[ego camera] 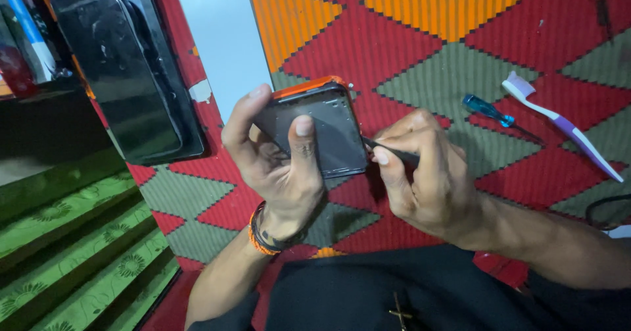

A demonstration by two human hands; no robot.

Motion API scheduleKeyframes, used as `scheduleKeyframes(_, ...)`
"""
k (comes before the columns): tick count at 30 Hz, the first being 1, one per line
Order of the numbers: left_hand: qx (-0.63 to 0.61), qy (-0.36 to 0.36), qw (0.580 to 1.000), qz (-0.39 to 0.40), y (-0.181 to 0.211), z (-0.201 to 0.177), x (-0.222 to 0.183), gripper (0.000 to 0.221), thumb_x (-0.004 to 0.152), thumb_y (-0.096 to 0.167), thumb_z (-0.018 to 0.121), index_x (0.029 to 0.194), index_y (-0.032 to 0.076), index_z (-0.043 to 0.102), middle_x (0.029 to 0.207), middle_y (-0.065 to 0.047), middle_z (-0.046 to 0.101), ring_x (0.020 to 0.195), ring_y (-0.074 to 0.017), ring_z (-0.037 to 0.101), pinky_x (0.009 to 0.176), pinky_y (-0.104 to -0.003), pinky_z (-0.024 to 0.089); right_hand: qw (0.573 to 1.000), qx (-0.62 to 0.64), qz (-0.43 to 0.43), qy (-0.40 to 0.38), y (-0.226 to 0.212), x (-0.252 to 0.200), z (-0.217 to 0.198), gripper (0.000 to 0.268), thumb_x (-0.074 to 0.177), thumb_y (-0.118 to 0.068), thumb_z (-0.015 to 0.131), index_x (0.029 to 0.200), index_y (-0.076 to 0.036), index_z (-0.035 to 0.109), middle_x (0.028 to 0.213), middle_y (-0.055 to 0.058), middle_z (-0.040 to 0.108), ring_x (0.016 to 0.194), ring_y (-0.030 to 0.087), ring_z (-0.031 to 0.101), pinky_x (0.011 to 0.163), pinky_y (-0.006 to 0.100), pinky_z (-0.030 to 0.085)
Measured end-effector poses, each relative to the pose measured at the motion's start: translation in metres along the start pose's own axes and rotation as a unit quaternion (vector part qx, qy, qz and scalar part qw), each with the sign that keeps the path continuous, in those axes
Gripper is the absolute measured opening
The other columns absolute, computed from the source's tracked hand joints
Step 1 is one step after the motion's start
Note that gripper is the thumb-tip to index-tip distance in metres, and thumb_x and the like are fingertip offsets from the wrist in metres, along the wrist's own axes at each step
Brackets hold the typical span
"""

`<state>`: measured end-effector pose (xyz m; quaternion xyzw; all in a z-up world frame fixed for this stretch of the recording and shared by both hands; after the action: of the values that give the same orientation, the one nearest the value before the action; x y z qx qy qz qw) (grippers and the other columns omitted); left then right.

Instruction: Repairing a tablet and a smartphone by opening their back covers at a workbench.

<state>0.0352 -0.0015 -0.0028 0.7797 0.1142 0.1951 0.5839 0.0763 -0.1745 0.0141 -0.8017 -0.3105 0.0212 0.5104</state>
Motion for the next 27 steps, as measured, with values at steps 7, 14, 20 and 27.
scheduleKeyframes(7, 0.005, -0.001, 1.0, 0.026, 0.0, 0.006, -0.009, 0.046, 0.108, 0.007, 0.064, 0.145, 0.01, 0.036, 0.139, -0.01, 0.048, 0.11, -0.0197, 0.063, 0.1, -0.03, 0.058, 1.0, 0.0, -0.005, -0.003, -0.002, -0.001, -0.004, 0.018, 0.095, 0.009, 0.061, 0.103, 0.005, 0.045, 0.091, 0.019, 0.061, 0.076, 0.024, 0.061, 0.065, 0.031, 0.054)
scheduleKeyframes(14, 0.001, 0.004, 1.0, 0.009, -0.001, 0.01, -0.015, 0.048, 0.106, 0.003, 0.065, 0.145, 0.009, 0.038, 0.142, -0.01, 0.048, 0.116, -0.0196, 0.062, 0.104, -0.029, 0.056, 1.0, 0.009, 0.013, 0.013, -0.001, -0.003, -0.007, 0.016, 0.094, 0.01, 0.06, 0.103, 0.008, 0.047, 0.094, 0.021, 0.06, 0.078, 0.026, 0.059, 0.069, 0.035, 0.052)
scheduleKeyframes(20, -0.02, 0.027, 0.999, -0.002, 0.002, 0.008, -0.009, 0.047, 0.108, 0.005, 0.063, 0.146, 0.01, 0.037, 0.136, -0.013, 0.051, 0.106, -0.0199, 0.064, 0.095, -0.029, 0.057, 0.999, 0.03, 0.032, 0.009, -0.002, -0.003, -0.001, 0.012, 0.096, 0.008, 0.057, 0.102, 0.007, 0.047, 0.097, 0.021, 0.06, 0.079, 0.027, 0.065, 0.07, 0.033, 0.055)
scheduleKeyframes(27, -0.047, 0.013, 0.999, -0.006, 0.002, 0.006, -0.007, 0.047, 0.109, 0.003, 0.062, 0.147, 0.012, 0.036, 0.137, -0.011, 0.05, 0.105, -0.0182, 0.063, 0.094, -0.028, 0.058, 0.998, 0.043, 0.039, 0.011, 0.0, -0.006, 0.0, 0.014, 0.097, 0.007, 0.056, 0.105, 0.006, 0.044, 0.098, 0.02, 0.063, 0.077, 0.022, 0.064, 0.067, 0.028, 0.053)
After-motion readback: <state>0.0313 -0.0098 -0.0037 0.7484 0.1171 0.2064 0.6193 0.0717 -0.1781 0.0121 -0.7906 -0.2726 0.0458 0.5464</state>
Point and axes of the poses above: each hand's wrist, its own x-axis towards the middle knuckle, its own z-axis out of the palm, y = z × x, the point moved 3 cm from there along x, towards the middle knuckle
